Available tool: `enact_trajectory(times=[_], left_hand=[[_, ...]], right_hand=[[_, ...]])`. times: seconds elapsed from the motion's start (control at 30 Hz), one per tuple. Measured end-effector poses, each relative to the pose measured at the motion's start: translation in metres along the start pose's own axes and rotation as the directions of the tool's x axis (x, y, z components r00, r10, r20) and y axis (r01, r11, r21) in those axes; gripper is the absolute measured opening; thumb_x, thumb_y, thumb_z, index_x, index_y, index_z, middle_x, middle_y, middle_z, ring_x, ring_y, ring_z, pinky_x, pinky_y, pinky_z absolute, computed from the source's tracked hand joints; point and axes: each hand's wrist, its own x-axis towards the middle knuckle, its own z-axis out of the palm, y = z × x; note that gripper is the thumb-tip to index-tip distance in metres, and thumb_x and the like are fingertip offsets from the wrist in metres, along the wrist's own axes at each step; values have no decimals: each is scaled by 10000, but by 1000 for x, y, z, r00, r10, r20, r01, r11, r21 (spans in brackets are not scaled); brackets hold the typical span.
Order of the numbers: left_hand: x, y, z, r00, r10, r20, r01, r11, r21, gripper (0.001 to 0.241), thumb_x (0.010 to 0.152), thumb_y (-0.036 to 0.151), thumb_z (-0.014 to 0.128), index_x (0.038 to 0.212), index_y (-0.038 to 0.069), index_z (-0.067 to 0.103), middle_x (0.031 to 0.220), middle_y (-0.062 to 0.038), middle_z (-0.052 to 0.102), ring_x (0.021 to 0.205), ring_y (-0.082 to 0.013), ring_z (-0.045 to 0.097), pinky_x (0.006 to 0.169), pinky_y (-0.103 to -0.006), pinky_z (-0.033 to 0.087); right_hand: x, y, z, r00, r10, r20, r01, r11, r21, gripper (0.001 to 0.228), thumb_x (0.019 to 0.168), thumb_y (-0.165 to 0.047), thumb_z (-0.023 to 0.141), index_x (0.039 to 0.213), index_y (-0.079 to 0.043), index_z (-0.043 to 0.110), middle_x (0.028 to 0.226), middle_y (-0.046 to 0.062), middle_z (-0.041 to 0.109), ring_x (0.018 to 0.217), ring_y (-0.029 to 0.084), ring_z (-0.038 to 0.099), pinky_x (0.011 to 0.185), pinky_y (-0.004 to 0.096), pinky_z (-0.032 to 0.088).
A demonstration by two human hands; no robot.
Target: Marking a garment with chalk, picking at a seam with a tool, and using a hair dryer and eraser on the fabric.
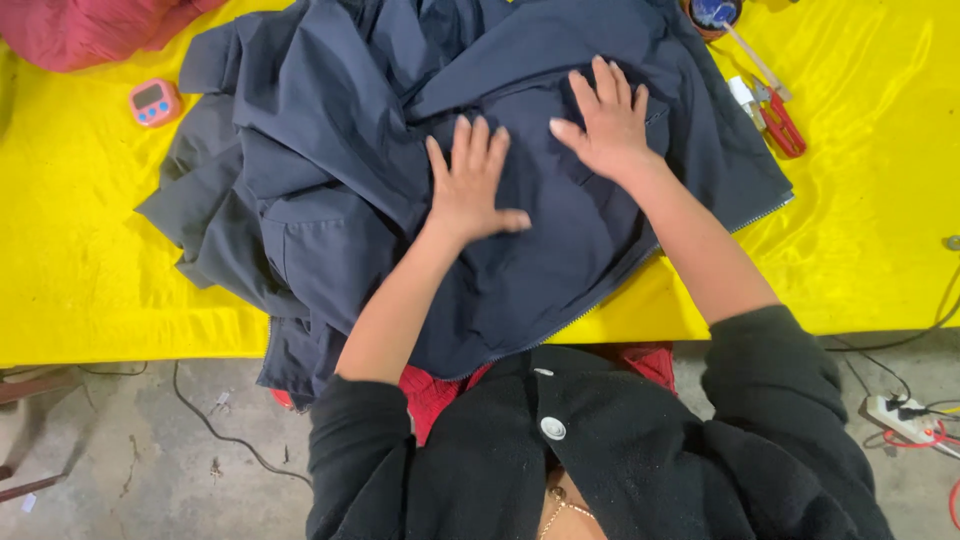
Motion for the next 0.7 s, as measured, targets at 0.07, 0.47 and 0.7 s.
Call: enact_trajectory(times=[0.07,0.47,0.7], left_hand=[[-25,17,0,987,142,70,-134,985,-106,1333,702,970,546,1650,144,103,1712,-136,51,1554,-400,-37,1141,-772,61],[-54,9,-5,955,138,263,-82,974,-212,1118,823,857,519,1675,288,71,1734,-138,16,1567,-425,-100,1156,-772,-92],[-53,9,29,988,147,47,-136,974,-183,1123,793,960,328,1654,272,112,1702,-173,85,1535,-484,5,1123,-789,17]], right_hand=[[-20,-9,10,977,-157,-143,141,984,-113,794,980,-568,553,1574,-95,321,1672,227,202,1521,477,182,1107,772,201],[-86,37,37,979,-202,10,202,971,-129,905,883,-768,506,1652,-354,267,1696,213,176,1546,469,121,1144,709,162],[-9,160,-36,884,-68,-462,157,975,158,335,1022,-186,737,1328,-51,732,1058,168,669,885,317,636,825,431,495]])
